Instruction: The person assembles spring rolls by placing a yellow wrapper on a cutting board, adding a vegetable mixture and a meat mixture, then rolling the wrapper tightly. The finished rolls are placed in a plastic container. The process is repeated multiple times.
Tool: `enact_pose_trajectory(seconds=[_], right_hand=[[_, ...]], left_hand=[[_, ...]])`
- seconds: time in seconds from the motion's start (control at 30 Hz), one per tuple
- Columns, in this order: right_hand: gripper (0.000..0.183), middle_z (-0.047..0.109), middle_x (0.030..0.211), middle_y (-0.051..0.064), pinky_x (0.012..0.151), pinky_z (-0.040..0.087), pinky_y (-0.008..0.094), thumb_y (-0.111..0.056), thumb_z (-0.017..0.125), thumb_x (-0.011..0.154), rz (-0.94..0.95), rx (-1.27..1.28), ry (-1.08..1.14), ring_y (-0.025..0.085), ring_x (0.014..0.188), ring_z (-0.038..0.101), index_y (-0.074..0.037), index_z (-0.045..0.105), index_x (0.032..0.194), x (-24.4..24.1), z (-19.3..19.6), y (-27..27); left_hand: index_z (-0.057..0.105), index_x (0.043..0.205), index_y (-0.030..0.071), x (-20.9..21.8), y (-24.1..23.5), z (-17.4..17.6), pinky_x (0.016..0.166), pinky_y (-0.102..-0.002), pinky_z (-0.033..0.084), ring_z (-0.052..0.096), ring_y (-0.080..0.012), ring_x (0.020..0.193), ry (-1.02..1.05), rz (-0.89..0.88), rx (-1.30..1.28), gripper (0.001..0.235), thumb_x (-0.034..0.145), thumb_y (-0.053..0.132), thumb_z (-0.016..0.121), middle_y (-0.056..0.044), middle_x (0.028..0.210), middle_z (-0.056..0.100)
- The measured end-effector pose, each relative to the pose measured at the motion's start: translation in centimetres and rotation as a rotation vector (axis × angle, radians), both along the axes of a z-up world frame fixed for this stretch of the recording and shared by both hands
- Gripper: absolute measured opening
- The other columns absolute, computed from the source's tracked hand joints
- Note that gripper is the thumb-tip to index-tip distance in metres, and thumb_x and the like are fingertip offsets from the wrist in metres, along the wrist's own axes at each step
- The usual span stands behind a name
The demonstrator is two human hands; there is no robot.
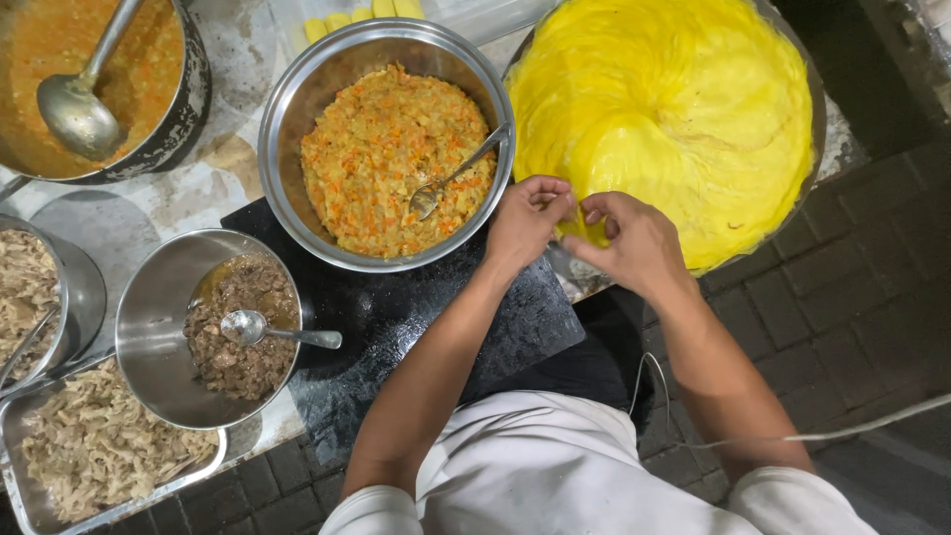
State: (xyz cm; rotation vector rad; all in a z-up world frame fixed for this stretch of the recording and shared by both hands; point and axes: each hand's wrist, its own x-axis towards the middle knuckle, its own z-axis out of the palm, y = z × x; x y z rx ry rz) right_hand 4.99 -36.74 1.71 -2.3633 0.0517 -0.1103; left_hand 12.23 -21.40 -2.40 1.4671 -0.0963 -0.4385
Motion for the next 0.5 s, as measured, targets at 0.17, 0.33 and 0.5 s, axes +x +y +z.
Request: enact_pose_trajectory(seconds=[0.17,0.33,0.5], right_hand=[[0.022,0.072,0.083,0.005,0.063,0.052,0.037,-0.025,0.076,0.089,-0.062,-0.065,-0.034,0.024,0.067,0.065,-0.010,0.070,0.103,0.2,-1.9,-0.6],[0.017,0.074,0.089,0.005,0.062,0.052,0.035,-0.019,0.070,0.093,-0.057,0.068,0.022,0.022,0.067,0.066,-0.011,0.070,0.108,0.3,-1.5,-1.1],[0.016,0.074,0.086,0.008,0.062,0.053,0.039,-0.020,0.073,0.090,-0.071,-0.040,-0.022,0.026,0.068,0.069,-0.008,0.071,0.100,0.3,-1.4,-0.9]], left_hand=[[0.072,0.099,0.007,0.3,-0.9,-0.6,0.058,-0.023,0.057,0.070,-0.0100,0.073,-0.080,0.006,0.052,0.014,0.086,0.011,0.072,-0.006,0.083,0.071],[0.071,0.103,0.004,-0.5,-0.5,0.0,0.054,-0.022,0.058,0.068,-0.0092,0.067,-0.037,0.012,-0.004,0.017,0.087,0.010,0.071,-0.008,0.084,0.070],[0.068,0.103,-0.002,-0.6,-0.7,-1.0,0.056,-0.023,0.060,0.068,-0.0117,0.062,-0.031,0.034,-0.164,0.020,0.085,0.004,0.074,-0.012,0.082,0.069]])
